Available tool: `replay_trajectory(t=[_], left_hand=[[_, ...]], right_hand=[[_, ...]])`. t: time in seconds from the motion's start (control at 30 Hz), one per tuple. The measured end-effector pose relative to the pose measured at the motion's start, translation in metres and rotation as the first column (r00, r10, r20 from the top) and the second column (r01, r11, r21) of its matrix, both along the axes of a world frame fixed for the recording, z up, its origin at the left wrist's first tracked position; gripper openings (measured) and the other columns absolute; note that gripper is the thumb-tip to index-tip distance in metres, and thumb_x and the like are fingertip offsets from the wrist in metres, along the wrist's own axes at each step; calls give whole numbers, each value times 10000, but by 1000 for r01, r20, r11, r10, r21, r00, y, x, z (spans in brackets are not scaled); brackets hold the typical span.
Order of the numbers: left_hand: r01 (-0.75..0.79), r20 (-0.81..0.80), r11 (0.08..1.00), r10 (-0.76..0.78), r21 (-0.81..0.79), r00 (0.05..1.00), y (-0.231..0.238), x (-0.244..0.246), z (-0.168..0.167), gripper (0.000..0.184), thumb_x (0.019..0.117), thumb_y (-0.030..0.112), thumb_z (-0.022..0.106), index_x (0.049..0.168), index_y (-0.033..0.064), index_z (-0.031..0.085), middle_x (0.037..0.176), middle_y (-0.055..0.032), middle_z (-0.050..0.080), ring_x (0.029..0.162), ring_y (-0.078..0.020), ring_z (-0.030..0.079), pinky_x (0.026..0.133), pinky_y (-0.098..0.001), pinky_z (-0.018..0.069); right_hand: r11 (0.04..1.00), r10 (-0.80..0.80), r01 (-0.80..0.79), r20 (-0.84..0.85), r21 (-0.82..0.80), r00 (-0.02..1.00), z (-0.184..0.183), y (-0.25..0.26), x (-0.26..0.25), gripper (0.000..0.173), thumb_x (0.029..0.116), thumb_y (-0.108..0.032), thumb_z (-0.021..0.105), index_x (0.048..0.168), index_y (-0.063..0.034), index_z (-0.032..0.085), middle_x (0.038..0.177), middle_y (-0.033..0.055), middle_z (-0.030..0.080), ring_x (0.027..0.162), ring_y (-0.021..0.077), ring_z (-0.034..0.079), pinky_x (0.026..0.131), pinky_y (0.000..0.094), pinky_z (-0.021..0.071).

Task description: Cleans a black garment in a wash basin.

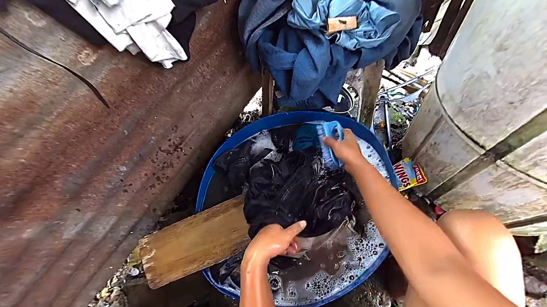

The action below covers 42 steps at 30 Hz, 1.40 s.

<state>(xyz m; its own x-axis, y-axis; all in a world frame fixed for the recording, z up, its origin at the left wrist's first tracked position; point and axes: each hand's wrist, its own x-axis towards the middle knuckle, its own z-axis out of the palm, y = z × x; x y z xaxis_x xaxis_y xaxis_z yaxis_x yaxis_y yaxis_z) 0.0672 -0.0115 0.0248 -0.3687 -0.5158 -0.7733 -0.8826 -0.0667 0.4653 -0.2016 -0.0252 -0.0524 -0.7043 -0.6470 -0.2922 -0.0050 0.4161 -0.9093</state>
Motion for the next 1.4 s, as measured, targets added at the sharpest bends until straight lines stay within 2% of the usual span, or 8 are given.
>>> replay_trajectory(t=[0.13, 0.27, 0.4, 0.47, 0.77, 1.03, 1.17, 1.4], left_hand=[[-12, -428, 999, 26, 37, 903, -3, -43, 32, 499, 1104, 363, 446, 1247, -84, 614, 1142, -144, 710, 982, -148, 697, 905, -318, 549], [-343, -711, 809, 585, 477, 391, 3, -73, 26, 728, 1088, 574, 190, 1518, 6, 342, 1480, -199, 489, 1281, -286, 582, 1023, -423, 523], [-53, -478, 962, -84, -268, 874, 28, -75, 51, 516, 1123, 324, 358, 1248, -89, 640, 1264, -256, 664, 1230, -338, 630, 1069, -504, 470], [190, -265, 854, -350, -484, 898, 26, -88, 68, 480, 1112, 343, 390, 1107, 16, 741, 1091, -195, 725, 1121, -363, 664, 977, -612, 470], [105, 142, 820, -29, -562, 989, -46, -127, -78, 646, 987, 394, 654, 1472, -3, 495, 1518, -283, 437, 1389, -488, 429, 1087, -670, 368], [-211, -371, 788, -24, -578, 928, -29, -58, -39, 490, 1018, 415, 611, 1030, -61, 721, 1097, -265, 690, 1153, -417, 608, 1067, -638, 361], [-73, -145, 819, -13, -569, 989, -21, 34, -29, 437, 1009, 336, 616, 1074, -84, 713, 1233, -290, 638, 1283, -461, 513, 1083, -690, 294], [-238, 17, 809, 293, -537, 956, 1, 42, -61, 431, 994, 270, 660, 1339, 18, 610, 1372, -247, 589, 1367, -447, 458, 1100, -641, 342]], right_hand=[[902, -221, 300, 265, -311, 939, 18, 44, 19, 584, 993, -256, 692, 1444, 12, 435, 1295, 213, 588, 1087, 247, 625, 930, 424, 536], [859, -299, 386, 283, -335, 911, 27, 58, 10, 549, 1010, -244, 666, 1435, 17, 438, 1292, 199, 582, 1100, 224, 607, 952, 400, 513], [793, -336, 440, 301, -421, 893, 35, 56, 0, 537, 1014, -240, 661, 1436, 6, 437, 1271, 164, 586, 1085, 180, 620, 941, 348, 531], [784, -345, 447, 297, -430, 890, 36, 55, 3, 511, 1016, -242, 656, 1409, 11, 450, 1230, 148, 585, 1052, 161, 612, 924, 329, 525], [779, -331, 468, 361, -418, 872, 50, 59, 13, 525, 1026, -249, 648, 1449, -25, 432, 1294, 169, 582, 1102, 207, 616, 949, 391, 524], [741, -365, 480, 319, -469, 875, 49, 62, 8, 527, 1018, -225, 654, 1437, -3, 424, 1273, 158, 576, 1093, 179, 615, 953, 351, 525], [766, -390, 435, 197, -473, 900, 35, 57, 2, 590, 987, -213, 692, 1448, 25, 412, 1297, 195, 576, 1128, 202, 614, 981, 359, 519], [946, 319, -324, -203, 12, 926, 27, 41, 119, 721, 951, -347, 740, 1497, -8, 413, 1226, 281, 665, 1107, 442, 670, 939, 640, 536]])
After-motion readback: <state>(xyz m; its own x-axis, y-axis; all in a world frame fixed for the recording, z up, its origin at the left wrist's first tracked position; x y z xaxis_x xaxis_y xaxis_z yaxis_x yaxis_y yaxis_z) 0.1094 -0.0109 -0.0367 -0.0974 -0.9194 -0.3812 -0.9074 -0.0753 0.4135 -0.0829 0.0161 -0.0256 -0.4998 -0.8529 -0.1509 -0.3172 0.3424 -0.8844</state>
